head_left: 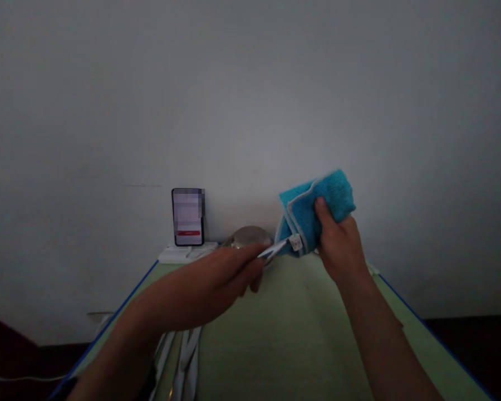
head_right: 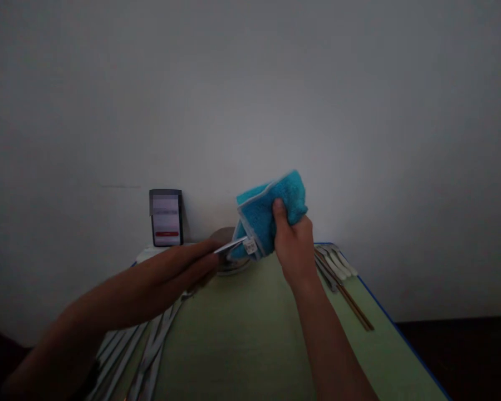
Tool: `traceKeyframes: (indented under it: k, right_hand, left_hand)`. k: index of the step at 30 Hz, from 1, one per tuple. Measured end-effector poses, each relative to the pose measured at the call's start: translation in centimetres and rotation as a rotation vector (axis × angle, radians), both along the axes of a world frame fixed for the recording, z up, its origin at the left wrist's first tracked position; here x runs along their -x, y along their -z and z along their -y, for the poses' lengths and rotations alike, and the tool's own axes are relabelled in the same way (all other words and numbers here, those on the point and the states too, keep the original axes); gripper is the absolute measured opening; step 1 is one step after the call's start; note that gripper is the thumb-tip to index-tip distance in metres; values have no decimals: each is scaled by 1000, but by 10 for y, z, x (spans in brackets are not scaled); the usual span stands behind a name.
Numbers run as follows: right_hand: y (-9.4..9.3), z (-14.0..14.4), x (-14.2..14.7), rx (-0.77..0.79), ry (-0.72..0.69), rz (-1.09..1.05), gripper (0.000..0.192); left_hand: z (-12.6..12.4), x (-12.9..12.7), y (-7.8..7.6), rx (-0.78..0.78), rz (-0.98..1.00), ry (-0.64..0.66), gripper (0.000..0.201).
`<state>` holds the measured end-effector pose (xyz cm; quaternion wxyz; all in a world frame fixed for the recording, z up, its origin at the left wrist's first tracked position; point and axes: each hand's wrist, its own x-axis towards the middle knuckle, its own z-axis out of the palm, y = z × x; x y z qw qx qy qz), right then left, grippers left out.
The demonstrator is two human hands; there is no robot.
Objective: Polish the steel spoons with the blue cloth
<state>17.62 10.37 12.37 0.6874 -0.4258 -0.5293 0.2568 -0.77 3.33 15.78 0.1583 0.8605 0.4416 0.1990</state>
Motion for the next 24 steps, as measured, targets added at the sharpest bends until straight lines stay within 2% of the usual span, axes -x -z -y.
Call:
traceKeyframes:
  k: [2,6,9,12,15,20,24]
  right_hand:
    - [1,-3,1,7,-108,-135,35]
    - [-5,0,8,19,-363,-395,28]
    - [-10,5,15,37,-418,-600,23]
    - [-11,7,21,108,-409,-814,16]
    - [-11,8,28,150,-397,-925,12]
    - [-10,15,39,122,-362,-963,15]
    - [-5,16,45,182,-416,-917,22]
  left_hand:
    - [3,9,-3,104,-11,91,24]
    - [5,14,-10,166,2,167,18]
    - [3,8,-11,199,61,235,19]
    - [-2,1,-6,69,91,162,23]
    - [-9,-3,1,-69,46,88,25]
    - [-15,-10,9,-172,-16,-47,29]
    - [-12,-13,9,-175,-32,-62,28]
